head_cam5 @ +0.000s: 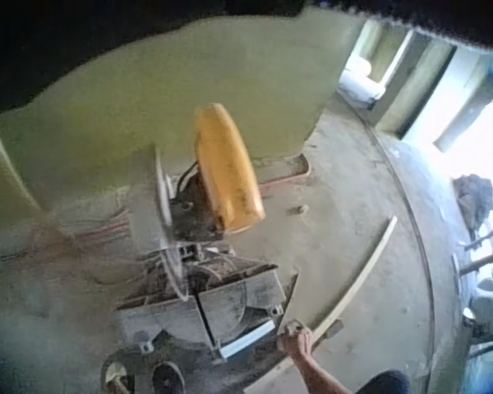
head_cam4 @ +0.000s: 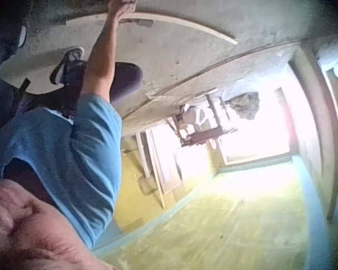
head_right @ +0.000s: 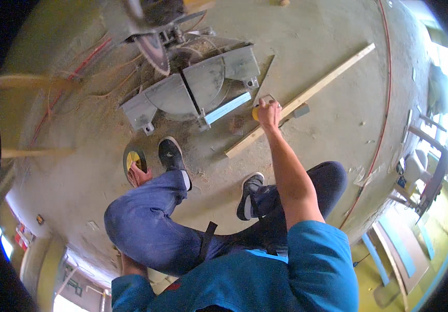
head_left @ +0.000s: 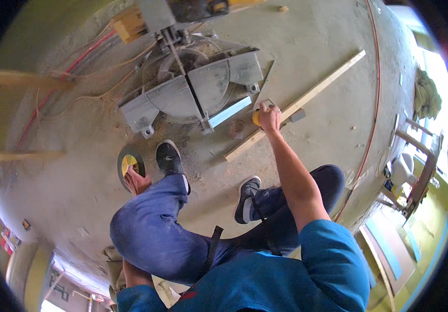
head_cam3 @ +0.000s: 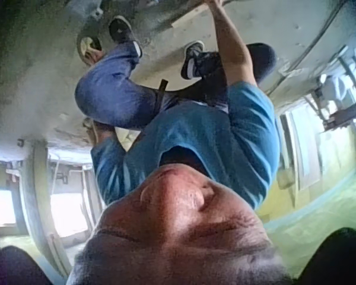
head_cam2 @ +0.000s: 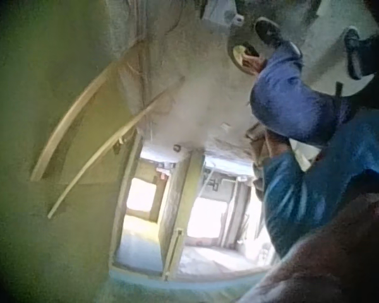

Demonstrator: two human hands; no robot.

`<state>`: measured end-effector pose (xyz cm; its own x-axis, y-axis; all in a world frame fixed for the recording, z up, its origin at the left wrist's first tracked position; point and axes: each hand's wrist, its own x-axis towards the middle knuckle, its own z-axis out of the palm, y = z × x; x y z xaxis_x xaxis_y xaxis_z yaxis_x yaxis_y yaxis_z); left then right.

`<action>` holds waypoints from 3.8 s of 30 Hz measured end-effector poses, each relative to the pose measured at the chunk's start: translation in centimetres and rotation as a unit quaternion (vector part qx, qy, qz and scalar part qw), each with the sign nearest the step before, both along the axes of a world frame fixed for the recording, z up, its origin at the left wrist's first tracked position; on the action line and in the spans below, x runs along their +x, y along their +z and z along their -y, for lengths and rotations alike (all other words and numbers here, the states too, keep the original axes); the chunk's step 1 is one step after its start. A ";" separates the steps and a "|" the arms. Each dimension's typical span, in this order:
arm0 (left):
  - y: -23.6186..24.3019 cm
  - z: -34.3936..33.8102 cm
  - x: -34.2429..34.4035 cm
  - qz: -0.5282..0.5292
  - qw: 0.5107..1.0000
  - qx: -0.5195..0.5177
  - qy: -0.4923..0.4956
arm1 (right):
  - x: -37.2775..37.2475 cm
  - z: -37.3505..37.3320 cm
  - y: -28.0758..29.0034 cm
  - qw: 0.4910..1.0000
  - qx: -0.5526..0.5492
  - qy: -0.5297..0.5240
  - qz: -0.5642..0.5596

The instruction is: Replacing the circular saw blade on a miter saw by loosening the bolt and switching the discs.

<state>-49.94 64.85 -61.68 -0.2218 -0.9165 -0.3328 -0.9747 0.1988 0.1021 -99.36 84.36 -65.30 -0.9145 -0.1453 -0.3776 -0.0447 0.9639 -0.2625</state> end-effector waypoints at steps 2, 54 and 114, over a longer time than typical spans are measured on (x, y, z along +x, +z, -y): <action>0.1 -0.1 -1.1 -0.002 1.000 0.023 0.016 | -1.2 -2.9 -1.4 0.998 -0.036 0.046 -0.010; 16.6 20.6 -34.2 -0.644 0.678 0.295 0.198 | -7.4 40.9 38.3 0.528 0.221 0.764 -0.297; 17.5 10.2 -35.9 -0.663 0.275 0.445 0.535 | -13.2 43.5 35.8 0.531 0.214 0.766 -0.291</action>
